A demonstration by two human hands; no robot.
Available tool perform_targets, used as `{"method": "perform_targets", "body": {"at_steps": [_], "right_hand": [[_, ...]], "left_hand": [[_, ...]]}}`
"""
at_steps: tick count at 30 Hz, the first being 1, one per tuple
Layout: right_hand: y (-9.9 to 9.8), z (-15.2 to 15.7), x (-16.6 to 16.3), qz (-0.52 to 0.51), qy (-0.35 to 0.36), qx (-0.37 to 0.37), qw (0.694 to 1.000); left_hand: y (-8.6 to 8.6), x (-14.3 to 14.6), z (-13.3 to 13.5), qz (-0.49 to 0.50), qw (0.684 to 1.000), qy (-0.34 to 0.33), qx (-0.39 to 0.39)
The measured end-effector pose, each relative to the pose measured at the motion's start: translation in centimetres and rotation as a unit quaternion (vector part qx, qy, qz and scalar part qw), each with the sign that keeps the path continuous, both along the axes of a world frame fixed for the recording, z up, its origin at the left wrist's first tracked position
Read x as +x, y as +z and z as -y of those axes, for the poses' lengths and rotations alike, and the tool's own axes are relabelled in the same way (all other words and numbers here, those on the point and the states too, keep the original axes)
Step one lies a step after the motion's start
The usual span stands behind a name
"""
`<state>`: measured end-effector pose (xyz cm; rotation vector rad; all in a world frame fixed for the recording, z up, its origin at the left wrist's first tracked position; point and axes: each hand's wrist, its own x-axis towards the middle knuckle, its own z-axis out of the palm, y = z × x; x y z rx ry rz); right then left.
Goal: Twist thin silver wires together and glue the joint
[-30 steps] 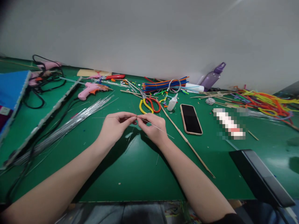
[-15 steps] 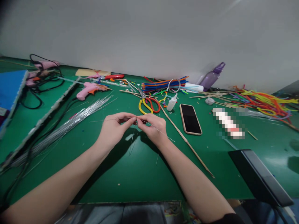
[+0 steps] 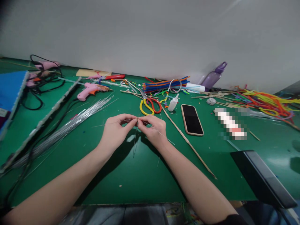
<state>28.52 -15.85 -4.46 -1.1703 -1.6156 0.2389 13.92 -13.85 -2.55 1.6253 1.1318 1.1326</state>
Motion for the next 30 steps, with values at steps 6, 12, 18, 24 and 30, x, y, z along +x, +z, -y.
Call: {"method": "perform_targets", "body": {"at_steps": [6,12,18,24,30], "right_hand": [[-0.4,-0.3,0.0,-0.069,0.032,-0.083,0.994],[-0.5,-0.5,0.2,-0.032,0.019,-0.076,0.996],[-0.1,-0.3,0.4,-0.013,0.031,-0.075,0.997],[0.3,-0.1,0.3,0.005,0.027,-0.054,0.998],[0.3,-0.2,0.4,-0.002,0.030,-0.049,0.998]], "left_hand": [[-0.1,-0.4,-0.9,0.021,0.999,-0.027,-0.040],[-0.2,-0.6,-1.2,0.051,0.996,-0.038,-0.060],[0.0,-0.8,-1.1,0.018,0.999,-0.028,-0.037],[0.3,-0.7,-0.9,-0.006,1.000,-0.022,-0.007],[0.5,-0.7,-0.7,-0.017,0.999,-0.033,-0.007]]}}
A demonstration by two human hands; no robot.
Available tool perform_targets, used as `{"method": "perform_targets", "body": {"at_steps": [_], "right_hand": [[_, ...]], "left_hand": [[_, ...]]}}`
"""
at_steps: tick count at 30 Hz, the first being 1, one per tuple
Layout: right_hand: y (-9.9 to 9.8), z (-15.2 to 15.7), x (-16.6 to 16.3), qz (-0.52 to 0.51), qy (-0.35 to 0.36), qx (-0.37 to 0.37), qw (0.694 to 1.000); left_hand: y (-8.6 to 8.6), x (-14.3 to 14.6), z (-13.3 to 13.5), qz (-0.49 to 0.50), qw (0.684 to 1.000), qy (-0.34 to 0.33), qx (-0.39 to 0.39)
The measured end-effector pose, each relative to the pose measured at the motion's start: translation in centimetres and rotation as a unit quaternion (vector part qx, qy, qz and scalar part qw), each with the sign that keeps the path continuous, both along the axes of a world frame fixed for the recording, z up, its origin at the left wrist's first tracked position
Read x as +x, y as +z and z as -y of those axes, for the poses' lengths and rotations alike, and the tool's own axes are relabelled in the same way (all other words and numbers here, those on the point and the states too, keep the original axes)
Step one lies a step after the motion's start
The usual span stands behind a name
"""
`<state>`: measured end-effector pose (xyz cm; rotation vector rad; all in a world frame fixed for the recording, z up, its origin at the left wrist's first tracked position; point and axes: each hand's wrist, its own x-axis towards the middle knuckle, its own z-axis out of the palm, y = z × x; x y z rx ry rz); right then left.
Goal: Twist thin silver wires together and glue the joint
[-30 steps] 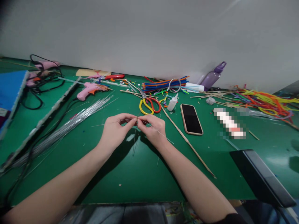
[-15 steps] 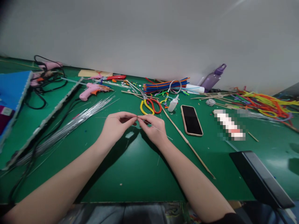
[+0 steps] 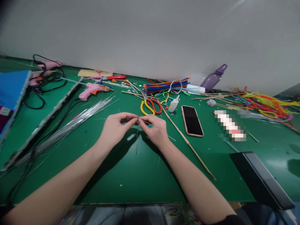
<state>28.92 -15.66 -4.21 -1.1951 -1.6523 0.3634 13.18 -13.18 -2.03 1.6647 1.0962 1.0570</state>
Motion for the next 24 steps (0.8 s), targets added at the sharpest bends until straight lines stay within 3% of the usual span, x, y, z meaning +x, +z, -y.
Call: {"method": "perform_targets", "body": {"at_steps": [15,20,24], "right_hand": [[0.16,0.01,-0.01,0.014,-0.004,0.012,1.000],[0.18,0.06,-0.04,-0.021,0.007,-0.012,1.000],[0.20,0.04,-0.33,-0.019,0.002,0.012,1.000]], "left_hand": [[-0.57,-0.10,-0.28,0.013,1.000,-0.018,0.007],[-0.30,0.07,-0.08,0.037,0.999,-0.023,-0.004],[-0.03,0.09,-0.01,0.017,1.000,-0.024,0.006]]}}
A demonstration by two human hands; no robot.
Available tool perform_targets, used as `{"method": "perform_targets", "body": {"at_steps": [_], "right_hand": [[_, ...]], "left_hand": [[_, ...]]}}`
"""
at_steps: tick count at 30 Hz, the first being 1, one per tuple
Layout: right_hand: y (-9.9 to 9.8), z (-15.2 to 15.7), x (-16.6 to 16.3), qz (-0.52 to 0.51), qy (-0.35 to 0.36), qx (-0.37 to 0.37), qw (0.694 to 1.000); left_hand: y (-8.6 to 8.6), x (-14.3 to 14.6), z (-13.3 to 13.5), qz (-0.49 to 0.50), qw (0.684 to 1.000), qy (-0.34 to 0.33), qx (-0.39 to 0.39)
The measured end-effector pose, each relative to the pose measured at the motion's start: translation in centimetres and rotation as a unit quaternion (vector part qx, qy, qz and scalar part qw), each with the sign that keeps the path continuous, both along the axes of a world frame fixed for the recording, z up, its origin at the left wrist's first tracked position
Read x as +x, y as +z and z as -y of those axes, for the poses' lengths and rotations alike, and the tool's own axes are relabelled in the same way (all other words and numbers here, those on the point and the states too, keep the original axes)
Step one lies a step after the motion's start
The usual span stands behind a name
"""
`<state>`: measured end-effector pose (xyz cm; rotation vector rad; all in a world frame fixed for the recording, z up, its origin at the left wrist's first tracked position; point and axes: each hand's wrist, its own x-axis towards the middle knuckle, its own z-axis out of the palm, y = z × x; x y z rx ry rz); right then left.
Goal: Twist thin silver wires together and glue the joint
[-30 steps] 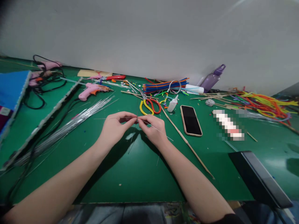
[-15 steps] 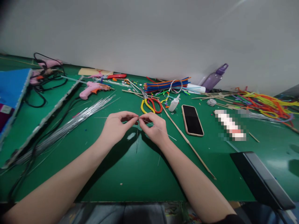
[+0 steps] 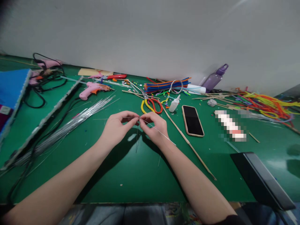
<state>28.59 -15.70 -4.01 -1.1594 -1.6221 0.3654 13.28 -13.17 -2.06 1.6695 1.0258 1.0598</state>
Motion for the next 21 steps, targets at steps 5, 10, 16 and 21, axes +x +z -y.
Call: {"method": "perform_targets", "body": {"at_steps": [5,10,16,21], "right_hand": [[-0.08,0.00,-0.41,-0.068,-0.005,0.024,0.997],[-0.02,0.03,-0.40,-0.065,-0.003,0.008,0.998],[0.04,0.00,-0.48,-0.148,0.009,-0.047,0.988],[0.25,-0.32,-0.39,-0.241,0.053,-0.137,0.959]], "left_hand": [[0.08,-0.02,0.00,-0.005,1.000,-0.004,-0.007],[0.06,0.01,0.02,0.005,1.000,-0.006,-0.011],[0.24,0.12,0.11,0.048,0.998,-0.006,-0.044],[-0.12,0.31,0.06,0.107,0.989,-0.024,-0.095]]}}
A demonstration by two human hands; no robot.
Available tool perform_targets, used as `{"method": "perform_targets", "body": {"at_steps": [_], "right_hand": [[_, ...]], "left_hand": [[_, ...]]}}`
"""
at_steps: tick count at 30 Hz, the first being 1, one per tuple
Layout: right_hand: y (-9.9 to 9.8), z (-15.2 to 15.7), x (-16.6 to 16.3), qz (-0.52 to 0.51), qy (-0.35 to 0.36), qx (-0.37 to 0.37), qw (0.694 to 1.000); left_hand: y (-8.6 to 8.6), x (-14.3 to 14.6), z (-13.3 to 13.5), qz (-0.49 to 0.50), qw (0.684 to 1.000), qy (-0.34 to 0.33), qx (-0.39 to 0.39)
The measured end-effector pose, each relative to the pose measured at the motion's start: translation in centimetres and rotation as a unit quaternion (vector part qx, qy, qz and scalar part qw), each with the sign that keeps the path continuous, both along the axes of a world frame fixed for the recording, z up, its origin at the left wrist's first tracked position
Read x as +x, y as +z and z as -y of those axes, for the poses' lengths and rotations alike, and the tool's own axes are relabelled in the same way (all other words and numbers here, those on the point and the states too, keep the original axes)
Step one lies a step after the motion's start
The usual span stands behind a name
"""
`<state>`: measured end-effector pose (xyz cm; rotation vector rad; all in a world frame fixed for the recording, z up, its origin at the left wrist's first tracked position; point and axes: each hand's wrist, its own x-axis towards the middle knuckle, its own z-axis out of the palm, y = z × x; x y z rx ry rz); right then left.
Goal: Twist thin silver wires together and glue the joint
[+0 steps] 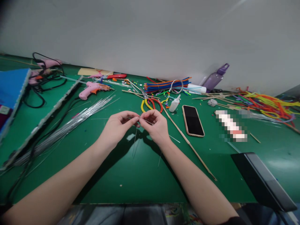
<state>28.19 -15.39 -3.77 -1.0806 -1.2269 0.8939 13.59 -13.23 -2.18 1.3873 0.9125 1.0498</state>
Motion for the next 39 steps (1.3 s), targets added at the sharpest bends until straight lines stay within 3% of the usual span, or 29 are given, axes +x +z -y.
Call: {"method": "perform_targets", "body": {"at_steps": [6,14,30,39], "right_hand": [[-0.11,-0.24,0.28,0.009,0.007,-0.013,1.000],[0.14,0.09,0.09,-0.066,0.036,-0.043,0.996],[0.30,0.01,-0.46,-0.087,0.036,-0.039,0.995],[-0.55,-0.29,0.08,-0.062,0.023,-0.059,0.996]], "left_hand": [[-0.52,0.20,-0.03,0.056,0.997,-0.005,-0.050],[-0.47,-0.02,-0.13,0.050,0.997,0.010,-0.054],[-0.14,0.47,0.09,0.057,0.995,0.014,-0.076],[-0.34,0.30,0.04,0.100,0.990,0.038,-0.089]]}}
